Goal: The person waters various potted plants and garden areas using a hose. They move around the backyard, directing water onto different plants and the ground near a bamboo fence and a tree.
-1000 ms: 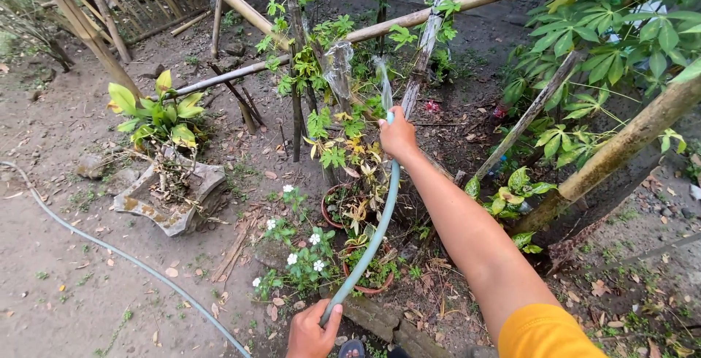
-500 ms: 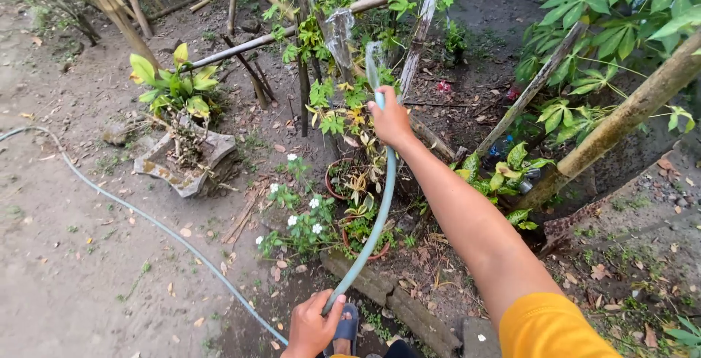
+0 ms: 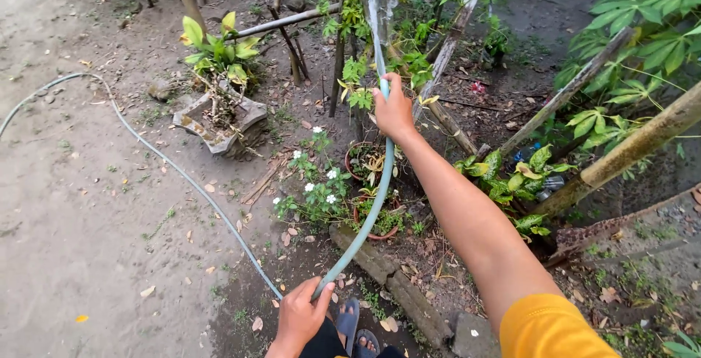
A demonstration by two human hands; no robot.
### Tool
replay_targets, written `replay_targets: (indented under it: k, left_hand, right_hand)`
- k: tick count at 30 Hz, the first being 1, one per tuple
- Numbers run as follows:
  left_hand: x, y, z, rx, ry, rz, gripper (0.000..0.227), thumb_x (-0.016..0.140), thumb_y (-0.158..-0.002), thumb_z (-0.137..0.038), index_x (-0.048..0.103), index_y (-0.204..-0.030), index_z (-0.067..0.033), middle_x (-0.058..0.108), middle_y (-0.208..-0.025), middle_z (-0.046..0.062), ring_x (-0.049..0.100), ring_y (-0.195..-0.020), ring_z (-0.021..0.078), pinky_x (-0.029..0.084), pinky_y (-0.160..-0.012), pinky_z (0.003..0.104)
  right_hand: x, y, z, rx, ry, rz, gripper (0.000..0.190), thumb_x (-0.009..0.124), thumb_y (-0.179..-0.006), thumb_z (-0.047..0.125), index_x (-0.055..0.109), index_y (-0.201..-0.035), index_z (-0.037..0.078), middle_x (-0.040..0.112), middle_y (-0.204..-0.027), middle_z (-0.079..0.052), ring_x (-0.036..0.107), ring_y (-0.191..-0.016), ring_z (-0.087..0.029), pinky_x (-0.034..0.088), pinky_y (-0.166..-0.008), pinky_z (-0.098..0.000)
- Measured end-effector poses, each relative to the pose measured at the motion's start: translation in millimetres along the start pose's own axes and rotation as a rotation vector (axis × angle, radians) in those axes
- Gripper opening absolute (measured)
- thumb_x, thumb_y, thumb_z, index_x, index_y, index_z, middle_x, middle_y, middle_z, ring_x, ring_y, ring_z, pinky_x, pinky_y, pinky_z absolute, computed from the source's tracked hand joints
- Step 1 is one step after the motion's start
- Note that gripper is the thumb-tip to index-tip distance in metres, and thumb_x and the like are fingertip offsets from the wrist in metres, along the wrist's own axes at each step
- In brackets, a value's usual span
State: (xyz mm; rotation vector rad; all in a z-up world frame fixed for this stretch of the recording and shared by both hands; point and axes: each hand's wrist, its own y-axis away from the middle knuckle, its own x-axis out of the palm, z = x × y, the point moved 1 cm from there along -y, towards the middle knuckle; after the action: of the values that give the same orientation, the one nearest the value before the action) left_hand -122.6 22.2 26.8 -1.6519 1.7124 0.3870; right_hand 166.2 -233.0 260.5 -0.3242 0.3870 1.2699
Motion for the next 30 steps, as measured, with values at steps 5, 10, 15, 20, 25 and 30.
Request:
replay_targets:
  k: [5, 10, 15, 20, 25, 30]
  left_hand:
    - [-9, 13, 7, -0.058, -0.016, 0.027, 0.032, 0.064, -0.095, -0.042, 0.076, -0.100, -0.0125, 0.070, -0.071, -0.002, 0.059, -0.051, 0.0155, 0.045, -0.041, 0.038]
    - [-15, 18, 25, -0.054, -0.007, 0.070, 0.034, 0.063, -0.096, -0.043, 0.077, -0.100, -0.0123, 0.072, -0.071, 0.000, 0.061, -0.052, 0.0155, 0.048, -0.042, 0.037]
    - [-33, 21, 43, -0.012, 0.021, 0.109, 0.042, 0.063, -0.096, -0.045, 0.077, -0.112, -0.0081, 0.080, -0.092, 0.004, 0.070, -0.059, 0.0180, 0.057, -0.046, 0.039]
    - [-74, 5, 59, -0.010, 0.094, 0.139, 0.040, 0.060, -0.098, -0.044, 0.076, -0.107, -0.0092, 0.073, -0.085, 0.003, 0.058, -0.045, 0.0131, 0.048, -0.035, 0.033]
    - [-125, -13, 73, 0.039, 0.192, 0.078, 0.048, 0.063, -0.096, -0.043, 0.074, -0.118, -0.0015, 0.079, -0.101, 0.011, 0.064, -0.052, 0.0189, 0.053, -0.043, 0.042]
    - [-158, -6, 88, 0.148, 0.280, 0.064, 0.047, 0.062, -0.097, -0.041, 0.074, -0.113, 0.0017, 0.080, -0.091, 0.010, 0.057, -0.042, 0.0111, 0.049, -0.029, 0.029]
  right_hand:
    - [12, 11, 2, -0.012, -0.013, -0.033, 0.024, 0.048, -0.107, 0.014, 0.042, -0.131, 0.015, 0.055, -0.079, -0.002, 0.044, -0.051, -0.009, 0.039, -0.038, -0.0228]
    - [22, 18, 0, 0.029, 0.007, -0.053, 0.029, 0.048, -0.107, 0.013, 0.042, -0.135, 0.013, 0.057, -0.084, -0.004, 0.047, -0.056, -0.009, 0.042, -0.041, -0.0207]
    - [40, 34, 13, 0.099, 0.083, -0.008, 0.026, 0.046, -0.109, 0.015, 0.041, -0.134, 0.011, 0.055, -0.085, -0.006, 0.046, -0.052, -0.012, 0.045, -0.037, -0.0225]
    - [56, 41, 66, -0.110, 0.031, -0.134, 0.028, 0.049, -0.107, 0.016, 0.042, -0.134, 0.016, 0.058, -0.077, -0.002, 0.048, -0.050, -0.010, 0.042, -0.036, -0.0237]
    - [67, 69, 147, -0.312, -0.054, -0.252, 0.023, 0.050, -0.107, 0.016, 0.044, -0.129, 0.020, 0.052, -0.071, 0.002, 0.048, -0.051, -0.010, 0.041, -0.038, -0.0252]
    - [90, 95, 171, -0.342, -0.004, -0.310, 0.018, 0.051, -0.107, 0.015, 0.044, -0.122, 0.020, 0.051, -0.071, 0.002, 0.046, -0.051, -0.010, 0.039, -0.038, -0.0268]
